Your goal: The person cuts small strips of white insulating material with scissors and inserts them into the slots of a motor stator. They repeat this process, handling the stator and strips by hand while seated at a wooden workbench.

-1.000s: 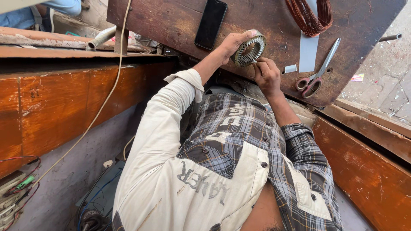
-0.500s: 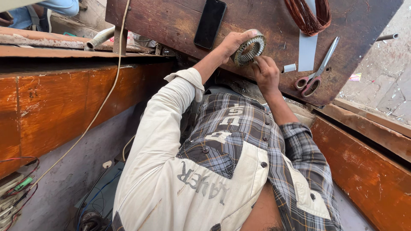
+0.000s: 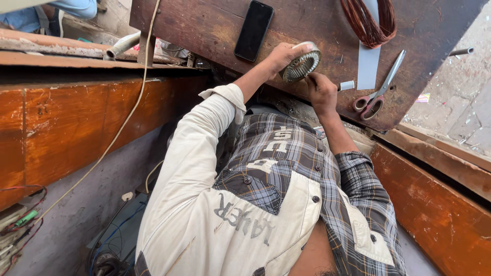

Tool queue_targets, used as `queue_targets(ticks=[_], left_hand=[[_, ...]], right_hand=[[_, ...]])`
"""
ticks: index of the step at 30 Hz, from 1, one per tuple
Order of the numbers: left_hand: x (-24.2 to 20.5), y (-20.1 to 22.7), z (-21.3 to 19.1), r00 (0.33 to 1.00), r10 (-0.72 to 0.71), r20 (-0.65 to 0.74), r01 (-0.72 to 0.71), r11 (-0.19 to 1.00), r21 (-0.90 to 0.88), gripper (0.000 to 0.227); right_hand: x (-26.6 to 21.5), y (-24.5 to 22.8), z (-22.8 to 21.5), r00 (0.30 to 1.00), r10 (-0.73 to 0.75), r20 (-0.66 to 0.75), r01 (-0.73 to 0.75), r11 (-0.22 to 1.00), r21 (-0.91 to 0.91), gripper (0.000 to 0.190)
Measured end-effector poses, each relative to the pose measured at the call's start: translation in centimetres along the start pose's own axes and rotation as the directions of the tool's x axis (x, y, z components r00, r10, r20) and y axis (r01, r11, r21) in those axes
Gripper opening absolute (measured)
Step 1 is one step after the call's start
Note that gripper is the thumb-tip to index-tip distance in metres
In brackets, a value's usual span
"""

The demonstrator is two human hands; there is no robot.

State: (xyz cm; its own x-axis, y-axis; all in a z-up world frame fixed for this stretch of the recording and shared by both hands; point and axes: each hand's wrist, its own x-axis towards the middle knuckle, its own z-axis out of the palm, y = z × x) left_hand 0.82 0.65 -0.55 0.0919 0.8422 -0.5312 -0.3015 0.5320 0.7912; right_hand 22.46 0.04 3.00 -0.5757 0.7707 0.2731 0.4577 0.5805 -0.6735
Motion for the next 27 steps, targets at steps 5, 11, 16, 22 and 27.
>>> queue_targets(ticks=[5,11,16,22,27], left_hand=[[-0.5,-0.2,0.5,0.997,0.030,0.069,-0.024,0.997,-0.078,0.053],[-0.5,0.3,1.1,0.996,0.028,0.084,-0.034,0.997,0.066,0.051],[-0.5,0.4,1.2,0.996,0.042,0.077,-0.047,0.996,0.072,0.048],[-1.2,0.8,1.4,0.996,0.039,0.077,-0.046,0.995,0.092,0.048],[-1.9,1.6,2.9,0.998,0.066,0.003,-0.065,0.967,0.247,0.047]], right_hand=[[0.2,1.3,0.1,0.983,0.182,0.030,-0.183,0.982,0.047,0.021],[-0.4,2.4,0.5,0.965,0.262,0.029,-0.263,0.964,0.044,0.042],[-0.8,2.6,1.1,0.968,0.250,0.036,-0.252,0.966,0.051,0.046],[-1.1,3.0,0.9,0.955,0.289,0.061,-0.284,0.955,-0.081,0.044],[-3.3,4.3,-3.2,0.924,0.350,-0.158,-0.382,0.872,-0.306,0.032]])
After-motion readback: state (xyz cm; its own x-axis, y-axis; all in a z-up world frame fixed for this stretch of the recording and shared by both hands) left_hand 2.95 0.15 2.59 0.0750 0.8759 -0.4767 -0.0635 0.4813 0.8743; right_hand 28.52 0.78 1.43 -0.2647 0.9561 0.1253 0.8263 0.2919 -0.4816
